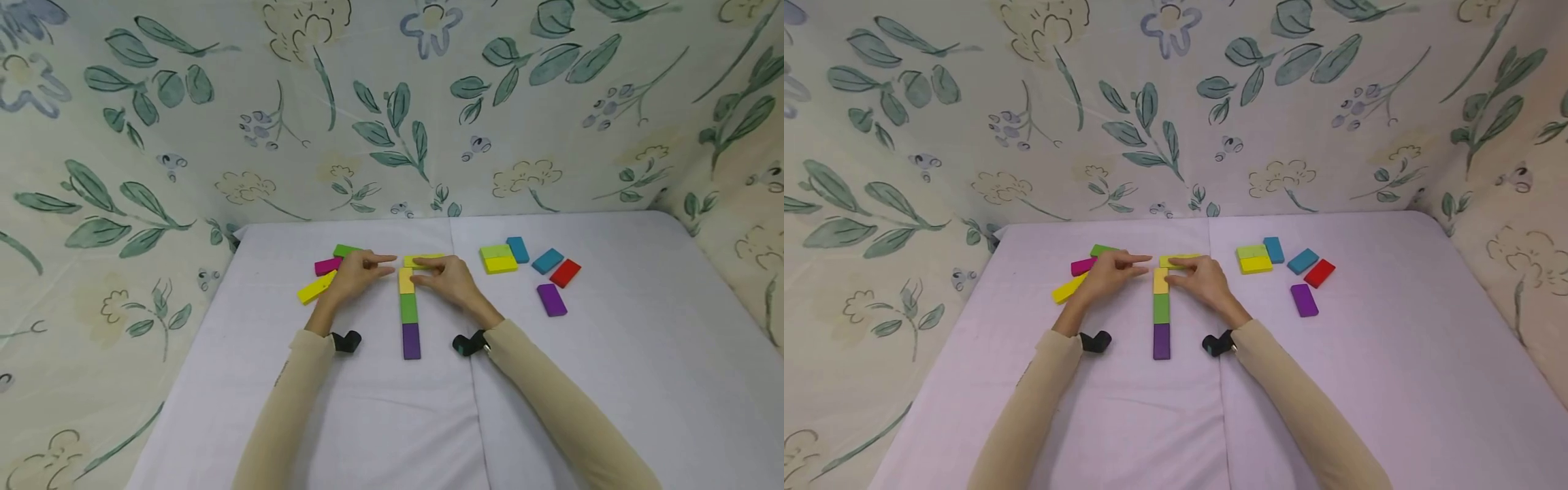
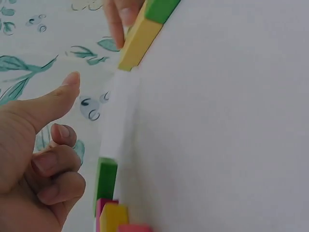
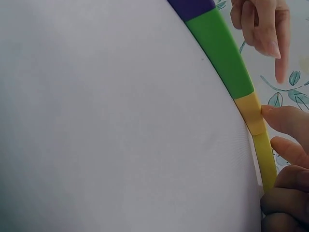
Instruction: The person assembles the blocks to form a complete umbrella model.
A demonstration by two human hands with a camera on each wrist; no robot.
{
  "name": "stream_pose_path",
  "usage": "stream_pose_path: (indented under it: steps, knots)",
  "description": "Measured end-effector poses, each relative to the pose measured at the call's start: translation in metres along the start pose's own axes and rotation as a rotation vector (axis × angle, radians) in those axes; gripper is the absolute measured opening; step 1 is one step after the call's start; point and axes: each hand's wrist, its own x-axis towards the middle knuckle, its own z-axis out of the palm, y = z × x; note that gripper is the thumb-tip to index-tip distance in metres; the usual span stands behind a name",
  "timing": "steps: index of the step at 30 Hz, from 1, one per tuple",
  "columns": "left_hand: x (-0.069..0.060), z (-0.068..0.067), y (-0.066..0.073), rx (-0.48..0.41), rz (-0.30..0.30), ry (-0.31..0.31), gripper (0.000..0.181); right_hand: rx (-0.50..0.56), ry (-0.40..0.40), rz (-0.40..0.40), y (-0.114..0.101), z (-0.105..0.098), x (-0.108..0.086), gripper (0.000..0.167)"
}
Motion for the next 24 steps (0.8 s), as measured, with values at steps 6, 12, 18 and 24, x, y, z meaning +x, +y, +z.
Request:
stream_pose_path:
  steps: [6,12,18,24]
  knots:
    - [-0.023,-0.041,-0.017,0.01,0.017,0.123,0.034,0.025,-0.002,0.008,0.001,-0.001,0.0,0.045]
    - [-0.051,-0.068,-0.042,0.066,-0.06,0.165,0.035,0.023,-0.004,0.009,0.002,-0.001,0.0,0.045]
    - [-0.071,-0.079,-0.06,0.132,-0.129,0.199,0.037,0.015,-0.004,0.015,0.002,-0.001,0.0,0.045]
    - [-0.076,-0.079,-0.069,0.149,-0.11,0.179,0.04,0.016,-0.007,0.015,0.002,-0.001,0.0,0.046]
